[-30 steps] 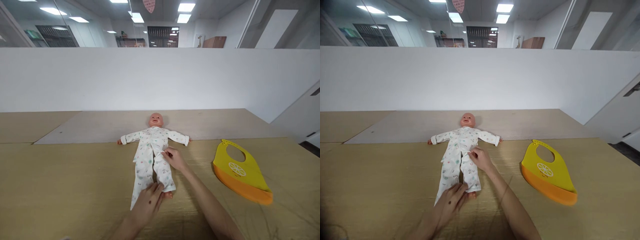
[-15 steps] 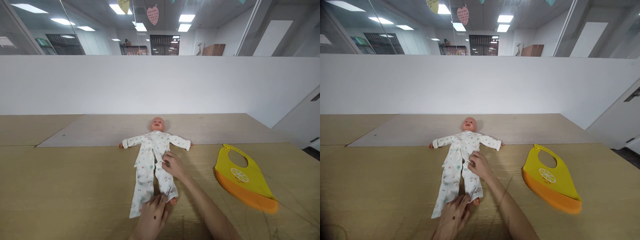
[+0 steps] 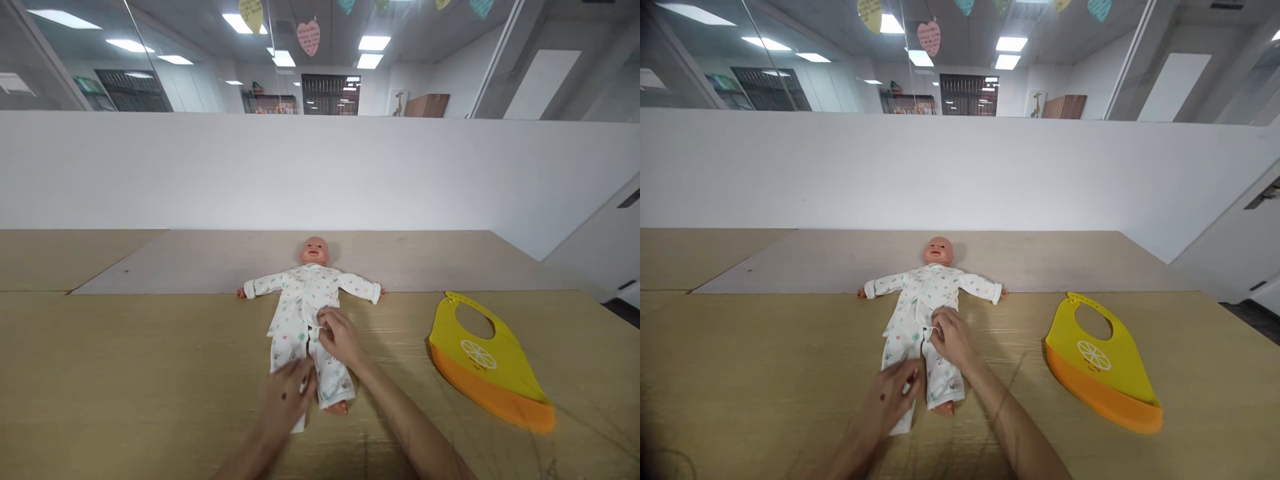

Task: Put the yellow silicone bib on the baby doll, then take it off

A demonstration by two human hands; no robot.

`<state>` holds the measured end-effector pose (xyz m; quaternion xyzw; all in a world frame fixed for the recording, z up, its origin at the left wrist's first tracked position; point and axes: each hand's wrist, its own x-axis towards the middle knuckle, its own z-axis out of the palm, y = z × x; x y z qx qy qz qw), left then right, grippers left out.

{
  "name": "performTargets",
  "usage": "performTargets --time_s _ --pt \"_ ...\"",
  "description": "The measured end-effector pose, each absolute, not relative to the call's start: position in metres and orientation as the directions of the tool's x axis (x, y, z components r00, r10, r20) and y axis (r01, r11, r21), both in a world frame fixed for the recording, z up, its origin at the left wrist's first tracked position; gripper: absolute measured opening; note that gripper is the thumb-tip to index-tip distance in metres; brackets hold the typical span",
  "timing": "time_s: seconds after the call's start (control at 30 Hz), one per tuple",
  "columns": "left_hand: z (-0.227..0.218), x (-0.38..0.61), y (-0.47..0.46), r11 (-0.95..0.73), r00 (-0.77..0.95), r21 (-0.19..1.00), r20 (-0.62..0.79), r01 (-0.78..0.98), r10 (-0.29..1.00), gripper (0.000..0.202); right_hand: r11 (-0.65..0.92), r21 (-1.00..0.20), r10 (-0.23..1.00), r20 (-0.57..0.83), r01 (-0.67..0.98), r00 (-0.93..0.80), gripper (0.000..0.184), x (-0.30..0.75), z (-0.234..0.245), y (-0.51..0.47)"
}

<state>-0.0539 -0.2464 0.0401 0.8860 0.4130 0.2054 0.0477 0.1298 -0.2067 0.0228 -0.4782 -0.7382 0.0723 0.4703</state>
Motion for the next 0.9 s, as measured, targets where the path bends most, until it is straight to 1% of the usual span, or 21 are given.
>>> performTargets --time_s 0.03,0.1,0.13,0.2,0.3,0.33,0.43,0.5,0.57,0.63,0.73,0.8,0.9 --pt "0.045 -0.056 -0.232 -0.619 0.527 0.208 0.365 0.758 0.768 0.019 0.523 -0.574 0.78 0.62 0.631 -0.082 0.019 0.13 0.022 -0.206" --pt "0.053 -0.058 -0.204 -0.511 0.434 0.073 0.436 0.856 0.789 0.022 0.503 -0.594 0.791 0.61 0.628 -0.056 0.022 0.13 0.021 -0.205" --pt "0.055 -0.058 -0.192 -0.481 0.422 0.031 0.436 0.876 0.795 0.025 0.491 -0.595 0.797 0.602 0.636 -0.052 0.024 0.13 0.019 -0.205" --pt "0.057 -0.057 -0.174 -0.477 0.441 -0.017 0.41 0.879 0.798 0.031 0.465 -0.573 0.808 0.586 0.675 -0.059 0.031 0.129 0.018 -0.205" --pt "0.054 -0.055 -0.164 -0.506 0.484 -0.047 0.383 0.861 0.787 0.038 0.43 -0.497 0.821 0.563 0.754 -0.096 0.044 0.129 0.017 -0.206" --pt "0.052 -0.055 -0.163 -0.513 0.49 -0.051 0.389 0.857 0.78 0.039 0.424 -0.476 0.821 0.56 0.77 -0.105 0.045 0.128 0.017 -0.206" --pt "0.048 -0.059 -0.163 -0.514 0.464 -0.025 0.469 0.858 0.752 0.031 0.427 -0.474 0.794 0.604 0.77 -0.069 0.038 0.127 0.015 -0.206" --pt "0.046 -0.062 -0.163 -0.516 0.413 0.031 0.558 0.856 0.72 0.024 0.45 -0.492 0.758 0.652 0.745 -0.028 0.033 0.125 0.013 -0.206" --pt "0.045 -0.063 -0.165 -0.541 0.379 0.088 0.619 0.837 0.687 0.021 0.482 -0.48 0.743 0.668 0.733 -0.051 0.031 0.125 0.011 -0.205" --pt "0.042 -0.062 -0.167 -0.578 0.374 0.136 0.64 0.805 0.671 0.02 0.505 -0.437 0.763 0.629 0.744 -0.148 0.03 0.124 0.011 -0.204" --pt "0.035 -0.06 -0.171 -0.644 0.407 0.198 0.63 0.739 0.661 0.019 0.51 -0.36 0.805 0.52 0.781 -0.285 0.034 0.125 0.013 -0.204" --pt "0.029 -0.059 -0.173 -0.682 0.447 0.212 0.615 0.7 0.65 0.019 0.508 -0.314 0.811 0.49 0.802 -0.322 0.038 0.125 0.013 -0.205" --pt "0.023 -0.059 -0.174 -0.709 0.46 0.196 0.639 0.678 0.617 0.019 0.485 -0.284 0.804 0.517 0.827 -0.294 0.042 0.123 0.013 -0.206"
